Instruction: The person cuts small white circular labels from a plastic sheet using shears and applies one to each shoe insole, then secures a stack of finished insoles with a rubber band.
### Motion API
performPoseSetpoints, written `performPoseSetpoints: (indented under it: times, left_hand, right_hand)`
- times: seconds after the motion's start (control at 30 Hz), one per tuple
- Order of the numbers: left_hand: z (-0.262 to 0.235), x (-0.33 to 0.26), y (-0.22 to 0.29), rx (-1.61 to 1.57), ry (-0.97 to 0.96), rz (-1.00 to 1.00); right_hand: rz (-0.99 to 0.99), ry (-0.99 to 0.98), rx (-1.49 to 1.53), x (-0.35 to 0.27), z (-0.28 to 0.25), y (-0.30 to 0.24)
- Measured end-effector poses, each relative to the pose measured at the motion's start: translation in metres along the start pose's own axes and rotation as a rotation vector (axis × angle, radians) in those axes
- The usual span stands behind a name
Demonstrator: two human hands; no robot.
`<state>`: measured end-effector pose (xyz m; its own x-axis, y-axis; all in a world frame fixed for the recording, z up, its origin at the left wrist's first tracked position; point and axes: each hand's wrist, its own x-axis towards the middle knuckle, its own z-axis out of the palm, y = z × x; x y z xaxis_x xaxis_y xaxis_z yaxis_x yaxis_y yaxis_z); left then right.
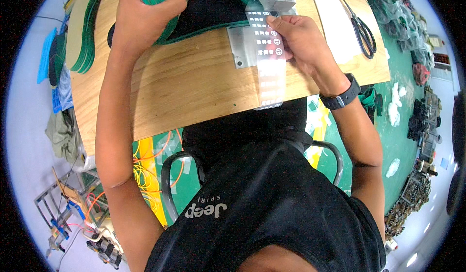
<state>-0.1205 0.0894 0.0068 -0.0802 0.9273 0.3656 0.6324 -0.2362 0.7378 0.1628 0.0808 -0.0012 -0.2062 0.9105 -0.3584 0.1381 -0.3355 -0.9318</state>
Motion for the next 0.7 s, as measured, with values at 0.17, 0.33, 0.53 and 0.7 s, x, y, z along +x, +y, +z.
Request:
performPoseSetpoints:
  times: [0.17,0.33,0.53,0.7]
  left_hand:
    - [0.0,0.002,-0.003,0.025,-0.031,-0.014]
    - [0.013,-0.006,0.023,0.295,-0.023,0.293]
    - [0.012,-0.008,0.07,0.465,-0.41,0.049]
    - [0.004,0.0,0.074,0.373,-0.452,-0.059]
  right_hand:
    - [0.012,-0.056,-0.04,0.002,-0.004,0.0]
    - [-0.019,-0.057,-0.054,-0.002,0.002,-0.003]
    - [-0.039,-0.093,-0.047,-0.015,0.0,-0.008]
    - [-0.145,0.042,0.12,-0.013,-0.014,0.014]
